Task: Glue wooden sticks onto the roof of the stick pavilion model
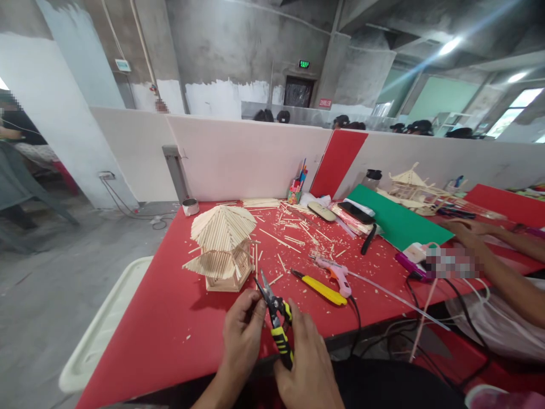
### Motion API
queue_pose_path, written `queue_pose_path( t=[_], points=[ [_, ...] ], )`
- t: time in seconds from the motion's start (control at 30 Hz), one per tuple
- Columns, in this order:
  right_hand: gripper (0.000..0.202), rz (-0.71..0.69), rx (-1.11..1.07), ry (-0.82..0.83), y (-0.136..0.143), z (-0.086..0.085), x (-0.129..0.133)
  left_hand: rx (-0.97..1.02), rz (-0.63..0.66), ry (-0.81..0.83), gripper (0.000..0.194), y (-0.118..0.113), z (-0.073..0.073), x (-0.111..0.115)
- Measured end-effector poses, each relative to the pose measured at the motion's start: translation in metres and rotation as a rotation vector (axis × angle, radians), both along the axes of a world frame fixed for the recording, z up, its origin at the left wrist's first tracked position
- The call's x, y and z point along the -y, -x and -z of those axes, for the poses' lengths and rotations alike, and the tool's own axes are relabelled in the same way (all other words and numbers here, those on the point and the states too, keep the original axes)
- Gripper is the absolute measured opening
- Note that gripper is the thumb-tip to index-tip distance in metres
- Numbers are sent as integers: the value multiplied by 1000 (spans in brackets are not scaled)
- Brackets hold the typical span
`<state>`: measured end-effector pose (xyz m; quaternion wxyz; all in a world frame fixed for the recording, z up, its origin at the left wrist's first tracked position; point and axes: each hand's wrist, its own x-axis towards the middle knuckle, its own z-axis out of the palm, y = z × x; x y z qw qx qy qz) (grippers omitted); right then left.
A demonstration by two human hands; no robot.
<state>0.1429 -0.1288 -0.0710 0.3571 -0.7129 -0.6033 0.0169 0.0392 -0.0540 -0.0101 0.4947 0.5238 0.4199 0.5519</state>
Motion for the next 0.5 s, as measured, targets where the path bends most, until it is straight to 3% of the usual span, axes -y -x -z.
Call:
queue_pose_path(
  t=[0.23,0.37,0.5],
  points=[
    [83,-129,3,70,-8,14,5,-291,44,-259,19,11,-10,0],
    [79,-73,-141,77,0,1,9,-369,69,-348,19,13,-16,0],
    [73,-107,-221,91,0,-16,9,-361,89,-303,20,12,-13,2]
  ],
)
